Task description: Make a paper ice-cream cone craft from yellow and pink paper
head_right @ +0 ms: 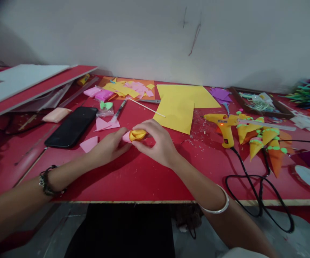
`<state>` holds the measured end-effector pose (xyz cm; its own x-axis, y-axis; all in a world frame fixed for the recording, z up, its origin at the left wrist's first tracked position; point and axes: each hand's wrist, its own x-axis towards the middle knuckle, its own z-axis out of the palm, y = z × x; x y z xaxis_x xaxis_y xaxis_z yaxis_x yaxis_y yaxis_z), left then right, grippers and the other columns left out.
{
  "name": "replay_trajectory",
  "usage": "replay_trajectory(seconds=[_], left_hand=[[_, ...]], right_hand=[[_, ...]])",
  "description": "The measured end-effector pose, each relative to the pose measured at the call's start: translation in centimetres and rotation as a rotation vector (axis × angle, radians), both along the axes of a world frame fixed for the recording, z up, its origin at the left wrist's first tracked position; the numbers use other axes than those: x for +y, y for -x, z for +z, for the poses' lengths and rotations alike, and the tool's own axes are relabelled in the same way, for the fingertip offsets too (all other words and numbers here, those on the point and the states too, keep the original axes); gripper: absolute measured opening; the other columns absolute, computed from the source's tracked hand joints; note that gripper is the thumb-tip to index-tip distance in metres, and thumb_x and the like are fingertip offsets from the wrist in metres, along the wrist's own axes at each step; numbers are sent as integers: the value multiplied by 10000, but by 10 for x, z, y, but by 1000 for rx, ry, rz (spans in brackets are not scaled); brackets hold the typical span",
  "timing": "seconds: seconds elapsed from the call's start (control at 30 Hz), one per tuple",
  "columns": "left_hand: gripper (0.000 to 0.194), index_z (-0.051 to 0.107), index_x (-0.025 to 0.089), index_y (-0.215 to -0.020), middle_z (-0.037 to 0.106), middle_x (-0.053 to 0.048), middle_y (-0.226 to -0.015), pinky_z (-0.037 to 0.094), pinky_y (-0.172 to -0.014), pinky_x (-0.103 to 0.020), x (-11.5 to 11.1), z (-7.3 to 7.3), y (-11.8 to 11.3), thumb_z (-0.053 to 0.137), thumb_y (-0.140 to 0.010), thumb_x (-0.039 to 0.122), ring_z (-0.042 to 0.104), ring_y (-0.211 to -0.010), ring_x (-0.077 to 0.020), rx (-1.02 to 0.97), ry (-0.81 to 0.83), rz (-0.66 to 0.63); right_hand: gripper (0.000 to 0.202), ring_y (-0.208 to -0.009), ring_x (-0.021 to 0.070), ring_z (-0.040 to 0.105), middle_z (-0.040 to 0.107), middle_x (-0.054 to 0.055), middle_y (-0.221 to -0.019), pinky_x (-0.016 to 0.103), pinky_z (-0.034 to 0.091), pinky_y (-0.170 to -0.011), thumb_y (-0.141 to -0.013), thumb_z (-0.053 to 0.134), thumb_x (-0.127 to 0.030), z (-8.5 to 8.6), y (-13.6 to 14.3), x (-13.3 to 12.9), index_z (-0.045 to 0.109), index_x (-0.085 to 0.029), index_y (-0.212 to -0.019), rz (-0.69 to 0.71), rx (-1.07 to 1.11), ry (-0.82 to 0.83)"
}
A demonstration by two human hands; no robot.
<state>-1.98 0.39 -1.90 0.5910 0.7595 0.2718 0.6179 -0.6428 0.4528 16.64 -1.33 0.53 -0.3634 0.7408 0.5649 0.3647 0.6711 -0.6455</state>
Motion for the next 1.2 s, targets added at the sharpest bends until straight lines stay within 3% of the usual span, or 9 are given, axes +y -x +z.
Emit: replay_trajectory(seconds=[0.17,0.5,0.73,1.2], left_hand=[[171,401,170,-935,552,-24,-754,358,-532,-224,-1,0,1,458,-780,216,538,-621,-143,-11,-5,50],[181,403,161,-950,539,-3,-705,329,-503,-207,-2,1,0,451,-781,205,515,-565,-122,-11,21,34],[125,392,171,-879,495,19,-636,285,-470,-204,-5,6,-1,448,-781,223,474,-514,-111,-12,41,57],[157,410,162,-916,571,-42,-769,365,-537,-223,-3,3,2,442,-782,236,556,-667,-164,102,23,75]], right_hand=[[237,-912,160,534,557,43,-968,288,490,-746,-760,554,-214,-1,-2,2,561,-236,-996,-1,51,48],[172,-841,144,555,573,34,-905,250,493,-651,-755,568,-223,-3,0,2,579,-225,-927,-25,70,23],[47,-814,131,538,528,28,-895,245,477,-632,-765,542,-187,-3,-1,2,576,-216,-776,-14,47,-18],[48,-832,118,525,513,28,-904,247,446,-711,-777,530,-171,-4,-2,3,571,-196,-773,15,-46,-11]])
